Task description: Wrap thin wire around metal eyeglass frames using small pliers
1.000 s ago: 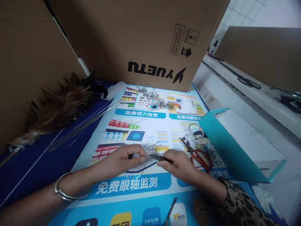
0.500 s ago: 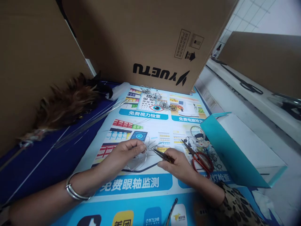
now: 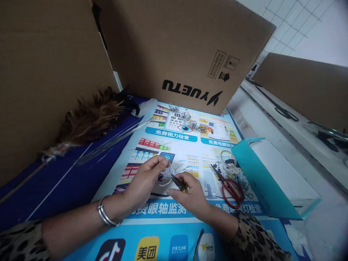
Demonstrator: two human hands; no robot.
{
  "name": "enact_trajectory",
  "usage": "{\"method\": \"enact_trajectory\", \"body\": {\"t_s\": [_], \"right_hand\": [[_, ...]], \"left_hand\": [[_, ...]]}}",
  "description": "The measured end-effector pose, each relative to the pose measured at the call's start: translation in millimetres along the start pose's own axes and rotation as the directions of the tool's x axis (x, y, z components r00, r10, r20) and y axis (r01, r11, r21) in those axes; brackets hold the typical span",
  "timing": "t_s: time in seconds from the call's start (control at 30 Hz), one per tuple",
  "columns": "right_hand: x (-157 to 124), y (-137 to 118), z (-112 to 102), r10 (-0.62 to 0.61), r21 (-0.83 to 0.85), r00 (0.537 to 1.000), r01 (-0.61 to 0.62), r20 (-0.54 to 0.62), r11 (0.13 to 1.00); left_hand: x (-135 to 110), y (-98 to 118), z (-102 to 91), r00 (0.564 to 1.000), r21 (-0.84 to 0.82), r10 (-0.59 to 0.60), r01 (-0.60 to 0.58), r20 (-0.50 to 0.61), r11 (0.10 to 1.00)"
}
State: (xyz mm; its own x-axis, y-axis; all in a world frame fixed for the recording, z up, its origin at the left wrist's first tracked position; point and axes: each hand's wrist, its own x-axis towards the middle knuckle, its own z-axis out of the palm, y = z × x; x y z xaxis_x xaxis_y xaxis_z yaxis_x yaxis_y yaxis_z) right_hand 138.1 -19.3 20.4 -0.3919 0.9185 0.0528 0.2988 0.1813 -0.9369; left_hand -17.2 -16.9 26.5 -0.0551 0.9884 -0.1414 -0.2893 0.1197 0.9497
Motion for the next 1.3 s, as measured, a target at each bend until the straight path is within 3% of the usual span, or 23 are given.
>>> {"method": "enact_trajectory", "body": {"t_s": [0.17,0.53,0.9,1.07,1.3], "right_hand": [[1.0,-5.1,12.8,0.018,0.036,0.997,-0.015,-0.071,0.999],[5.2,1.2,23.0,0.003,0.073,0.988,0.008,-0.153,0.997],[12.4,4.6,8.2,-0.084,-0.026,0.991,0.082,-0.109,0.996],[12.1,5.5,11.6,-0.145,0.050,0.988,0.148,-0.048,0.988],[9.2,3.5,12.4,-0.097,0.077,0.993,0.102,-0.068,0.992]], "left_hand": [[-3.1,0.3,1.6,0.998,-0.028,0.019,-0.021,-0.060,0.999],[-7.5,-7.7,6.1,0.989,-0.158,-0.059,0.037,-0.139,0.987],[-5.9,-14.1,3.9,0.995,-0.145,-0.068,0.057,-0.078,0.988],[-8.0,-9.5,8.1,0.990,-0.204,-0.128,0.115,-0.053,0.972],[-10.3,-9.6,9.1,0.988,-0.229,-0.138,0.120,-0.065,0.966]]}}
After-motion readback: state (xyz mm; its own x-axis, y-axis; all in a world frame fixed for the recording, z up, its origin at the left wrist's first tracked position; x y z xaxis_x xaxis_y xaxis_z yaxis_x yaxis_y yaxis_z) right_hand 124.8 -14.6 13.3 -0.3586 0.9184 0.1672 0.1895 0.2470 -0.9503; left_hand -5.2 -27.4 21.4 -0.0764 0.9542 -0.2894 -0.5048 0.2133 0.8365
